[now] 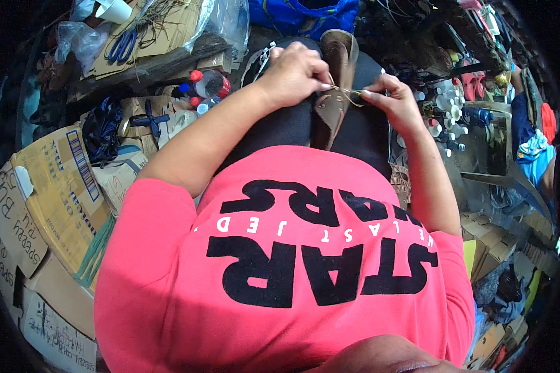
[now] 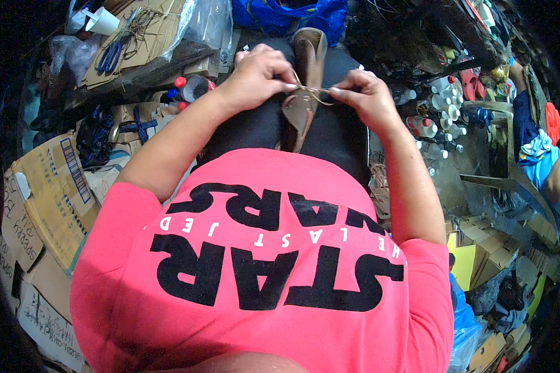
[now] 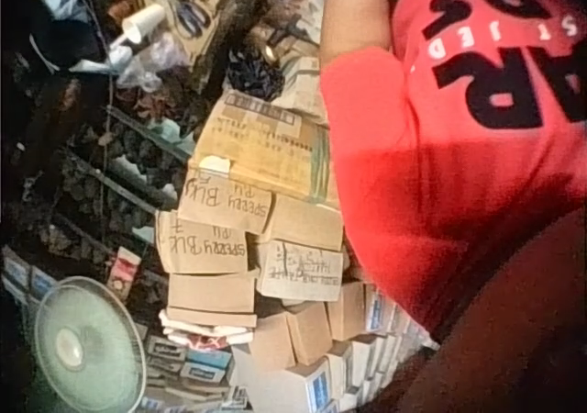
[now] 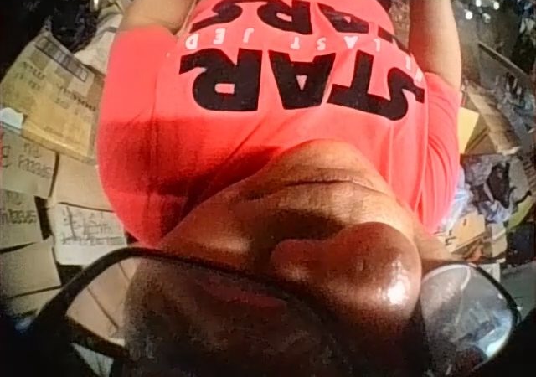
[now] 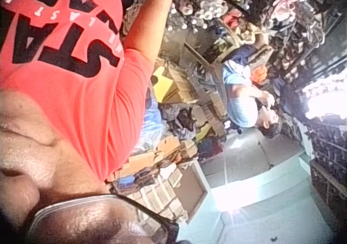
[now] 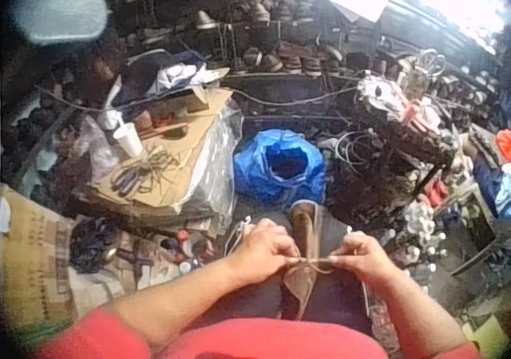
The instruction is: The recorder is stitching and assembling leather shoe components in a workshop environment.
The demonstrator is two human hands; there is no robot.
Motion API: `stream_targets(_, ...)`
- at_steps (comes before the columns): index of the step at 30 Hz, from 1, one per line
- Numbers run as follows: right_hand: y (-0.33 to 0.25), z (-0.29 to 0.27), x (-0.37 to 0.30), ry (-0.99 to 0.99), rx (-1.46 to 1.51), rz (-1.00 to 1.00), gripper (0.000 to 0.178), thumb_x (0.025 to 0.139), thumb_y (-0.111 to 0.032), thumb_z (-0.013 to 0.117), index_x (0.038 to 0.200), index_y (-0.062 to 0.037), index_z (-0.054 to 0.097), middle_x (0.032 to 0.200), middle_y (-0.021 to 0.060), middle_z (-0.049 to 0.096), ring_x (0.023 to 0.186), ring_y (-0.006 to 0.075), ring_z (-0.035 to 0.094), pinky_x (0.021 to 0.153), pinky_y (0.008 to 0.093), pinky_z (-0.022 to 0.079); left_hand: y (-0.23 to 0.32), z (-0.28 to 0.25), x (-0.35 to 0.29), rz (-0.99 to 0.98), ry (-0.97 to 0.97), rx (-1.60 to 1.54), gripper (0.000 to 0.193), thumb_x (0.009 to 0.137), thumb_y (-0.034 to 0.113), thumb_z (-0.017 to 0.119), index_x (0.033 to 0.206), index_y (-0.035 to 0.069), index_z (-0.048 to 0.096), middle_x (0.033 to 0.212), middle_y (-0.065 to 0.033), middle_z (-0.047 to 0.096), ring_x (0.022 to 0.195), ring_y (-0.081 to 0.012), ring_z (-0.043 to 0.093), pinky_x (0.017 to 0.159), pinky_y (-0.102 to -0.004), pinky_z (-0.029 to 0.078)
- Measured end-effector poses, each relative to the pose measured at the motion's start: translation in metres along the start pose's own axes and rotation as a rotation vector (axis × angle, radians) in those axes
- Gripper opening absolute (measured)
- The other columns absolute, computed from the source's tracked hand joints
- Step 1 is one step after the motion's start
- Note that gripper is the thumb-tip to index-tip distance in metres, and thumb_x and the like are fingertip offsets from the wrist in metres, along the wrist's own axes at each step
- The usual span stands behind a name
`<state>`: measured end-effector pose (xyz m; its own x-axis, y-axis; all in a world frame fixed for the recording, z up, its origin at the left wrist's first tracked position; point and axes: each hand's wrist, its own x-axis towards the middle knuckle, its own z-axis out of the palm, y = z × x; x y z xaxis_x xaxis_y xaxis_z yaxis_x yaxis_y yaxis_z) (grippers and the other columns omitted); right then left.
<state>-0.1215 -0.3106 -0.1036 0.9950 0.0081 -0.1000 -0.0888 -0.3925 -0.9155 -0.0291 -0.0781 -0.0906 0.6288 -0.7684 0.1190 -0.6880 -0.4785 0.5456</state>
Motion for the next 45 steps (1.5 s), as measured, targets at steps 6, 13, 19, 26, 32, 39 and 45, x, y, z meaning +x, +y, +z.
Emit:
stream_targets(6, 0.007, -0.007, -0.009, 0.033, -0.24, -0.223, 0.018, 0.076, -0.016, 0.076, 0.084, -0.003, 0.067, 0.095, 0.0027, 0.049, 0.094, 0.0139, 0.05, 0.085, 0.0277, 0.04, 0.004, -0.007, 0.001, 0.007, -0.135, 0.001, 0.015, 0.084, 0.025, 0.059, 0.09, 0.012, 0.063, 0.084, -0.008, 0.064, 0.089, -0.0287, 0.06, 0.08, -0.0457, 0.042)
stream_targets(13, -0.01, -0.038, -0.03, -0.009, 0.048, -0.008, 0.018, 0.081, -0.014, 0.071, 0.08, -0.0012, 0.059, 0.095, 0.0018, 0.048, 0.086, 0.0108, 0.05, 0.074, 0.0231, 0.042, 0.014, -0.003, 0.017, 0.101, -0.283, 0.092, 0.014, 0.089, 0.021, 0.053, 0.096, 0.012, 0.061, 0.084, -0.0087, 0.065, 0.089, -0.0293, 0.061, 0.078, -0.0449, 0.043)
stream_targets(19, -0.014, -0.045, 0.017, 0.202, -0.514, -0.112, 0.011, 0.08, -0.016, 0.069, 0.084, -0.0056, 0.066, 0.102, 0.0093, 0.057, 0.091, 0.0246, 0.061, 0.076, 0.0338, 0.05, 0.011, -0.002, 0.018, 0.178, -0.241, 0.13, 0.011, 0.089, 0.02, 0.053, 0.093, 0.012, 0.06, 0.082, -0.0083, 0.065, 0.087, -0.029, 0.061, 0.077, -0.0439, 0.041)
stream_targets(26, -0.052, -0.018, 0.006, -0.186, -1.012, -0.414, 0.01, 0.085, -0.022, 0.057, 0.086, -0.0138, 0.062, 0.084, 0.0042, 0.063, 0.088, 0.0244, 0.061, 0.083, 0.0401, 0.038, 0.004, -0.001, 0.014, 0.233, -0.2, 0.161, 0.01, 0.089, 0.02, 0.053, 0.089, 0.012, 0.059, 0.077, -0.008, 0.062, 0.083, -0.0285, 0.061, 0.075, -0.0424, 0.039)
stream_targets(32, -0.029, -0.01, 0.013, -0.25, -0.873, -0.506, 0.004, 0.08, -0.013, 0.058, 0.084, -0.0123, 0.059, 0.075, 0.0072, 0.062, 0.085, 0.0257, 0.061, 0.08, 0.0397, 0.04, -0.015, -0.003, 0.003, 0.422, -0.069, 0.211, 0.007, 0.086, 0.015, 0.054, 0.09, 0.016, 0.06, 0.073, -0.0042, 0.057, 0.08, -0.0239, 0.055, 0.073, -0.0386, 0.038)
stream_targets(39, 0.006, -0.088, -0.033, 0.033, -0.466, 0.378, 0.011, 0.085, -0.018, 0.065, 0.091, -0.0098, 0.068, 0.076, 0.0052, 0.064, 0.069, 0.0114, 0.057, 0.067, 0.0285, 0.044, -0.059, -0.077, -0.056, -0.107, -0.142, 0.336, 0.007, 0.084, 0.01, 0.06, 0.09, 0.008, 0.063, 0.08, -0.0035, 0.062, 0.08, -0.0208, 0.059, 0.074, -0.0344, 0.043)
stream_targets(45, -0.037, -0.051, 0.012, 0.086, 0.883, -0.261, 0.019, 0.095, -0.022, 0.053, 0.104, -0.0055, 0.057, 0.106, 0.011, 0.061, 0.092, 0.0192, 0.06, 0.091, 0.0357, 0.046, -0.003, -0.086, -0.016, 0.04, 0.097, -1.061, 0.012, 0.09, 0.014, 0.061, 0.09, 0.002, 0.063, 0.09, -0.0052, 0.064, 0.083, -0.0152, 0.062, 0.081, -0.0289, 0.049)
